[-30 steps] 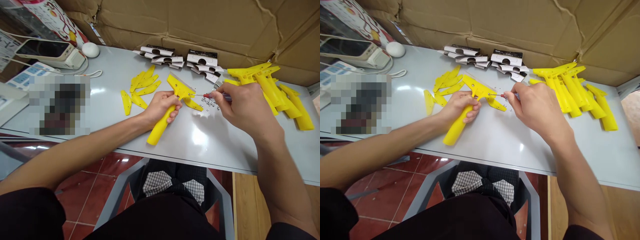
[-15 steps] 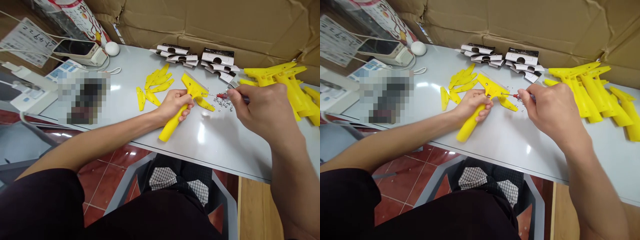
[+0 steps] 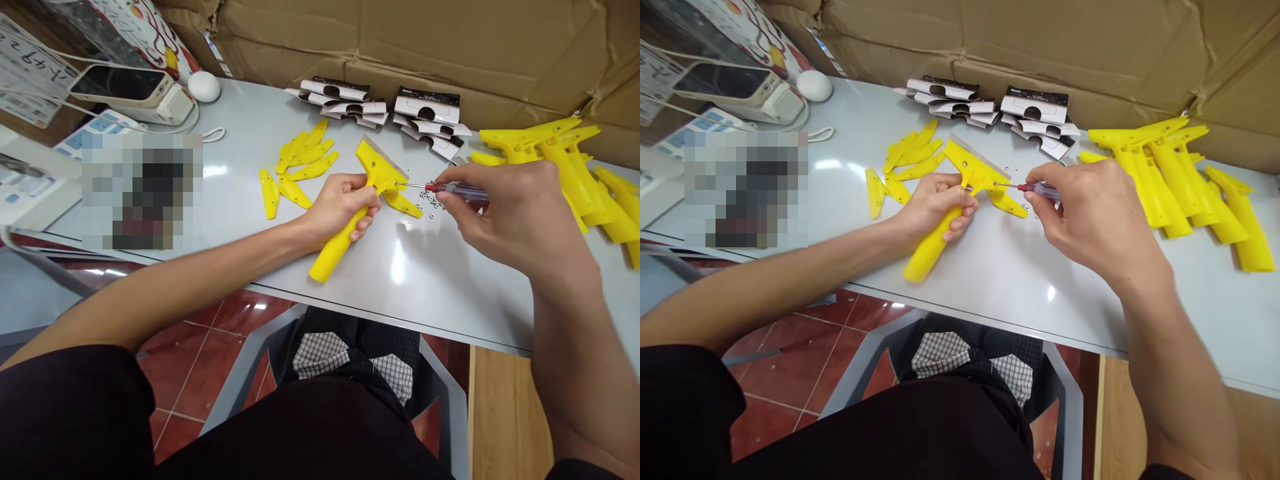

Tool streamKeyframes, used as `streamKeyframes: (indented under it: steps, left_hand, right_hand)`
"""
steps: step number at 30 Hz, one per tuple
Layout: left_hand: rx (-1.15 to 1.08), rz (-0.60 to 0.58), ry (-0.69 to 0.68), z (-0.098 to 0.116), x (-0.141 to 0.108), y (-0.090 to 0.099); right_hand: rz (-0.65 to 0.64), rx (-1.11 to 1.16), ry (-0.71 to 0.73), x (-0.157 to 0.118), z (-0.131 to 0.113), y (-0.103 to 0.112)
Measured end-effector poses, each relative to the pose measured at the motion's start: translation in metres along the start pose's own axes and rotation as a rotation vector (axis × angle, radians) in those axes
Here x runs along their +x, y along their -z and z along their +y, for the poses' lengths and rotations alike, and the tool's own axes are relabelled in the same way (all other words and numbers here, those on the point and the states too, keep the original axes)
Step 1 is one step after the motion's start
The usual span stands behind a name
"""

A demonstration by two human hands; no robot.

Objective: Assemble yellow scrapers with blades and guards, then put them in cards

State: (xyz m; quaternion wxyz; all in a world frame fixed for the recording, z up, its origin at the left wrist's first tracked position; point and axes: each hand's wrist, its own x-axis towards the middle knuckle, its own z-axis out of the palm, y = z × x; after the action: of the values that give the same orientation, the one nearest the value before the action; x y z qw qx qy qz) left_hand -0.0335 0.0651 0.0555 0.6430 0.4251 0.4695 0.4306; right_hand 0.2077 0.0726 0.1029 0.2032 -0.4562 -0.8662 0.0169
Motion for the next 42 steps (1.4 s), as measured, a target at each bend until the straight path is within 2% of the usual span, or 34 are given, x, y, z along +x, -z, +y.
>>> streamKeyframes:
  steps: [10,17,20,24,28,30,35,42]
  left_hand:
    - [0.026,0.028,0.02,0.0,0.0,0.001]
    - [0.023,0.036,0.008,-0.002,0.001,0.002]
    - [0.052,0.039,0.012,0.0,0.0,0.002]
    - [0.071,0.018,0.06,0.001,0.0,0.002]
    - [0.043,0.046,0.098,0.001,0.0,0.002]
    - [0.013,0.075,0.093,-0.001,0.0,0.001]
    - [0.001,0.072,0.045,-0.002,-0.002,0.001]
    - [0.014,0.057,0.06,0.003,-0.002,-0.001]
  right_hand:
    - [-0.051,-0.098,-0.069,0.002,-0.001,0.003]
    - [0.035,-0.065,0.11,-0.002,-0.006,0.002]
    - [0.04,-0.003,0.124,-0.003,-0.007,0.002]
    - [0.076,-0.047,0.085,-0.002,-0.007,0.003]
    - [-0.007,-0.179,-0.065,-0.001,-0.008,0.009]
    - [-0.034,-0.165,-0.084,0.0,-0.008,0.013]
    - [0.06,-0.043,0.05,0.0,-0.008,0.014]
    - [0.094,0.01,0.105,0.001,-0.004,0.01]
